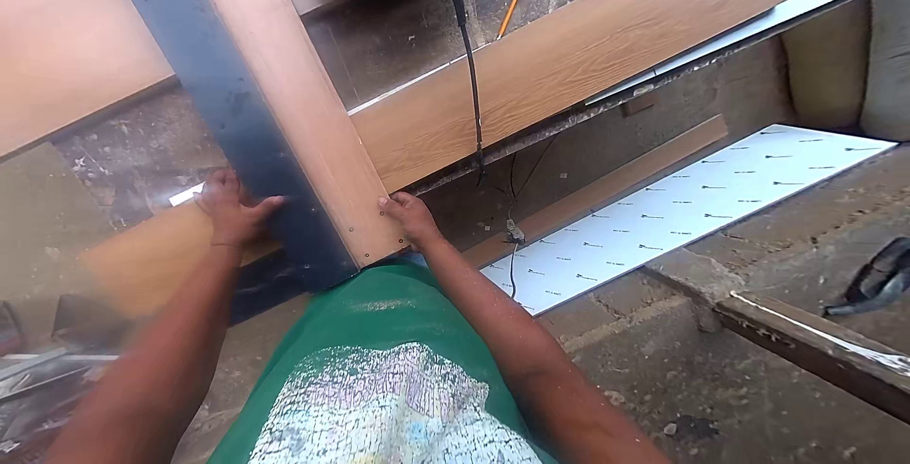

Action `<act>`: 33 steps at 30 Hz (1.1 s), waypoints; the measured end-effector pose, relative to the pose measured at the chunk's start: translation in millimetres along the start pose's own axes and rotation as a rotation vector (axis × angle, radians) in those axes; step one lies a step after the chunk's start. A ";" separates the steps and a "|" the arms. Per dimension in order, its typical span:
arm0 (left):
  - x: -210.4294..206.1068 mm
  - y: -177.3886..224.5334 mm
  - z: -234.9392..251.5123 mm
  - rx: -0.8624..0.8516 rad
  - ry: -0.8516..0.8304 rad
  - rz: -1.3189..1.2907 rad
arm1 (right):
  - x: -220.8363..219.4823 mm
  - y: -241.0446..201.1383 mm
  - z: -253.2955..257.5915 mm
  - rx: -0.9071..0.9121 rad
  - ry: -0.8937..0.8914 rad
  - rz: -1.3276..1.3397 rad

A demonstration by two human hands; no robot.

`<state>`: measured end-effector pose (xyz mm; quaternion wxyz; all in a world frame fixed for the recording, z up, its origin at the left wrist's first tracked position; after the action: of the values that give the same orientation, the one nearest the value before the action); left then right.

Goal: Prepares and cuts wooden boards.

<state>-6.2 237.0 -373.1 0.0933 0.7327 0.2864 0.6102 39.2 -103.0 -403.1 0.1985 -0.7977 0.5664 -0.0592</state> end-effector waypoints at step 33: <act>1.1 -2.1 -0.8 -0.033 -0.032 -0.028 | -0.6 0.9 -0.6 -0.024 -0.040 0.069</act>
<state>-7.6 239.2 -373.0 0.1188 0.7367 0.2850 0.6016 38.0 -102.8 -402.8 0.2022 -0.7809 0.5903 -0.0295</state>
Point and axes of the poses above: each hand's wrist, its own z-axis towards the middle knuckle, its own x-axis out of the back of the hand, y = z × x, the point moved 6 cm from there along z, towards the middle knuckle, and after that the axes turned 13 degrees about -x, right-handed, at the moved point
